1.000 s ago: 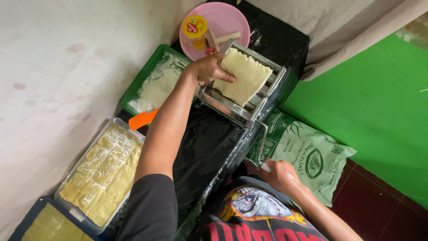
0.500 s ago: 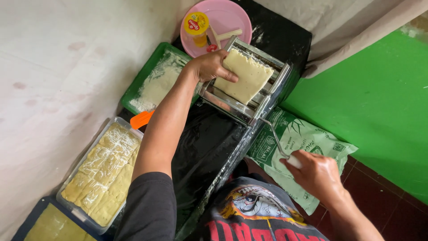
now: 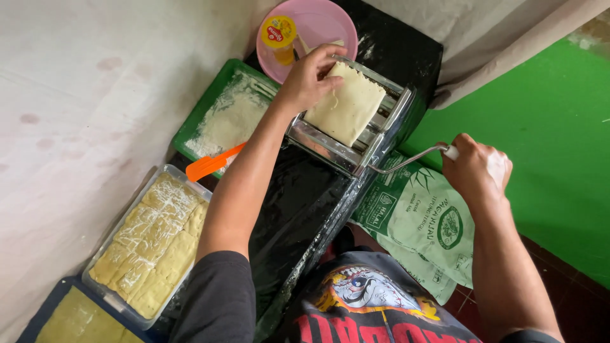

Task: Flattening dough using a manual roller machine and arranging cut dough squares on a tray.

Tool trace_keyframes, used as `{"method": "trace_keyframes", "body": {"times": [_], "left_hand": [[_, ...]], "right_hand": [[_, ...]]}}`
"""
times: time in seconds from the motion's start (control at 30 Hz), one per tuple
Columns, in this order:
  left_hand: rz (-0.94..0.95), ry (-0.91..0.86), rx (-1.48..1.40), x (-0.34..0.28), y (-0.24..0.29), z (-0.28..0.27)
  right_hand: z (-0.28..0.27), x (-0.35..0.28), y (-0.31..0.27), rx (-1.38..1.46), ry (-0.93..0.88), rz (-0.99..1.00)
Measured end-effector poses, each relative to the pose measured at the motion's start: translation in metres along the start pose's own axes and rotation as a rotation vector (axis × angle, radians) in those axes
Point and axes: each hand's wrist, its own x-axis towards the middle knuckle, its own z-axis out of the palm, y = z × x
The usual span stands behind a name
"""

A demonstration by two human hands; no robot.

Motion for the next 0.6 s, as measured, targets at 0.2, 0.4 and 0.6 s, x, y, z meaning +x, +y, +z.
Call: {"method": "trace_keyframes", "body": {"times": [0.2,0.4,0.6], "left_hand": [[0.143,0.922,0.389,-0.092,0.014,0.026],[-0.196,1.107,-0.704,-0.171,-0.113,0.113],[-0.393,0.83,-1.541,-0.142,-0.104,0.138]], "right_hand": [[0.047,0.025,0.001,0.023,-0.057,0.11],[0.117,0.016,-0.013,0.084,-0.197,0.194],[0.161,-0.053,-0.034,0.147,-0.273,0.158]]}}
